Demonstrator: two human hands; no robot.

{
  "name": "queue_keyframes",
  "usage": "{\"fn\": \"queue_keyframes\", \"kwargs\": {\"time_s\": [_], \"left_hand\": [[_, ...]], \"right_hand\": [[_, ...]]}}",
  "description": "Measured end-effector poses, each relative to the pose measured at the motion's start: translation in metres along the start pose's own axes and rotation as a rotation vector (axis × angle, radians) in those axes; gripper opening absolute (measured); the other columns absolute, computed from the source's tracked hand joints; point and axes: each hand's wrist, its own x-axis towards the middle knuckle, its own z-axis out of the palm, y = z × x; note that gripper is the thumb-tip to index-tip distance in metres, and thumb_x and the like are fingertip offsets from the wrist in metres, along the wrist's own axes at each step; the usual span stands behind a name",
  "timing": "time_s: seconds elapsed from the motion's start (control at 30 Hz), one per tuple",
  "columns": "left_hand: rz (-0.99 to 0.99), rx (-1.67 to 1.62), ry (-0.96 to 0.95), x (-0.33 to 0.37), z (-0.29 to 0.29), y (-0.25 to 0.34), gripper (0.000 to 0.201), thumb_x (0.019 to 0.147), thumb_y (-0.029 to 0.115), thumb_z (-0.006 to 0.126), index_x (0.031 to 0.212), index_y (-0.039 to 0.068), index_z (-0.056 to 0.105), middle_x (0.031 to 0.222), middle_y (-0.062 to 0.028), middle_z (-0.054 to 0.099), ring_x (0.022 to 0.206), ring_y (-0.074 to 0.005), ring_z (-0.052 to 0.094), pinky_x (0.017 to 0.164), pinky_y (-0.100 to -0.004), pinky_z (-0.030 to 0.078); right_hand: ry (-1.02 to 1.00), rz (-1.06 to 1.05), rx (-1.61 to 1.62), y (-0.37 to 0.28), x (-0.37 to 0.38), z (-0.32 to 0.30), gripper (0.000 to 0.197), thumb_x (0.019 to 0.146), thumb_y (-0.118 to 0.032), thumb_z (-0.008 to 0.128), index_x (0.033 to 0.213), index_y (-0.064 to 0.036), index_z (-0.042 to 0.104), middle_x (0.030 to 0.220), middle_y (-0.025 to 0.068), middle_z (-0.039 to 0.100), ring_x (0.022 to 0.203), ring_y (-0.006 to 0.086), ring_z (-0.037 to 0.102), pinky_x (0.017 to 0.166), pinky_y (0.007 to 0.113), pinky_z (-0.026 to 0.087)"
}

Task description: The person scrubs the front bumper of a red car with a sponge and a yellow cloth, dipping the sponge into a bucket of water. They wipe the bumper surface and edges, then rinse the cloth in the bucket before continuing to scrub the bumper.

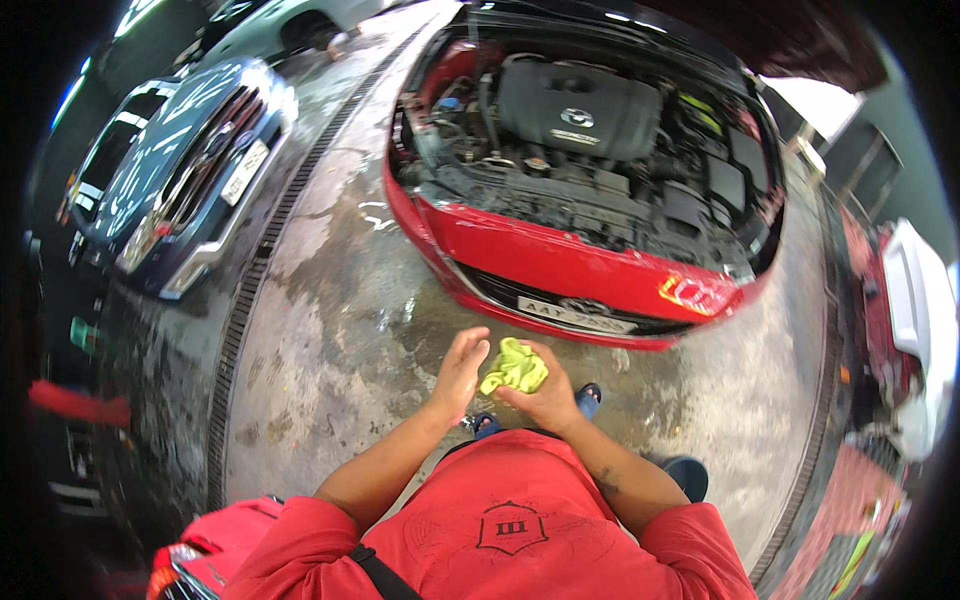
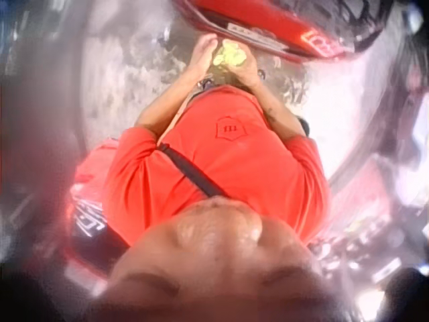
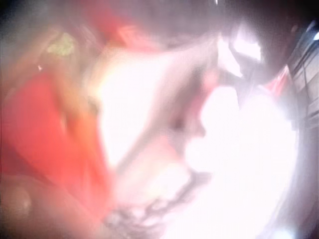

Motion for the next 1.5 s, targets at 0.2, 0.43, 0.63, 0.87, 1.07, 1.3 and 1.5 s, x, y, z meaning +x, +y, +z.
{"fn": "queue_keyframes", "kwargs": {"time_s": [0.2,0.43,0.63,0.87,1.07,1.3,1.5], "left_hand": [[0.514,-0.138,-1.264,-0.084,0.1,0.204,0.008,0.097,0.019,0.079,0.095,0.012,0.08,0.096,-0.0049,0.075,0.096,-0.023,0.072,0.088,-0.0405,0.058],[0.581,-0.511,-2.181,-0.202,0.206,0.255,0.028,0.091,0.032,0.08,0.103,0.007,0.077,0.103,-0.0194,0.074,0.098,-0.0421,0.068,0.088,-0.0523,0.051],[0.519,-0.628,-2.307,-0.296,0.301,0.219,0.029,0.092,0.033,0.079,0.103,0.006,0.078,0.101,-0.0199,0.074,0.096,-0.0424,0.068,0.087,-0.0523,0.052],[0.548,-0.644,-2.365,-0.433,0.396,0.187,0.03,0.092,0.033,0.078,0.102,0.005,0.078,0.098,-0.0205,0.074,0.094,-0.0428,0.069,0.085,-0.0524,0.054],[0.533,-0.669,-2.402,-0.528,0.444,0.16,0.031,0.092,0.033,0.076,0.102,0.004,0.079,0.095,-0.021,0.074,0.092,-0.043,0.07,0.083,-0.0525,0.055],[0.502,-0.647,-2.436,-0.592,0.469,0.137,0.033,0.093,0.034,0.075,0.101,0.002,0.079,0.093,-0.0216,0.074,0.09,-0.0434,0.071,0.081,-0.0526,0.056],[0.448,-0.593,-2.467,-0.619,0.47,0.124,0.034,0.093,0.034,0.074,0.101,0.001,0.08,0.09,-0.0221,0.074,0.089,-0.0437,0.072,0.079,-0.0526,0.057]], "right_hand": [[0.539,0.096,0.109,0.04,-0.116,-0.081,0.073,0.084,-0.008,0.093,0.145,-0.0016,0.053,0.122,0.0094,0.073,0.11,0.0186,0.07,0.097,0.034,0.058],[0.844,0.185,-0.083,0.097,-0.239,-0.117,0.064,0.087,-0.003,0.089,0.141,-0.0017,0.055,0.118,0.0089,0.073,0.104,0.0182,0.071,0.09,0.035,0.06],[0.963,0.181,0.031,0.114,-0.336,-0.127,0.069,0.082,-0.013,0.096,0.138,-0.0001,0.058,0.116,0.0104,0.075,0.102,0.0173,0.072,0.089,0.034,0.06],[1.068,0.192,0.147,0.103,-0.448,-0.164,0.067,0.084,-0.006,0.092,0.139,-0.0014,0.055,0.119,0.0099,0.072,0.103,0.0196,0.072,0.089,0.036,0.061],[1.16,0.179,0.223,0.108,-0.515,-0.204,0.061,0.086,-0.005,0.09,0.136,-0.0036,0.054,0.118,0.0069,0.069,0.104,0.0175,0.07,0.088,0.034,0.06],[1.179,0.121,0.349,0.11,-0.525,-0.207,0.063,0.086,-0.004,0.09,0.138,-0.0032,0.054,0.117,0.0077,0.07,0.104,0.0174,0.07,0.088,0.034,0.06],[1.109,0.131,0.306,0.13,-0.514,-0.199,0.061,0.083,-0.011,0.093,0.133,-0.0023,0.06,0.115,0.0084,0.072,0.101,0.0181,0.072,0.089,0.035,0.06]]}}
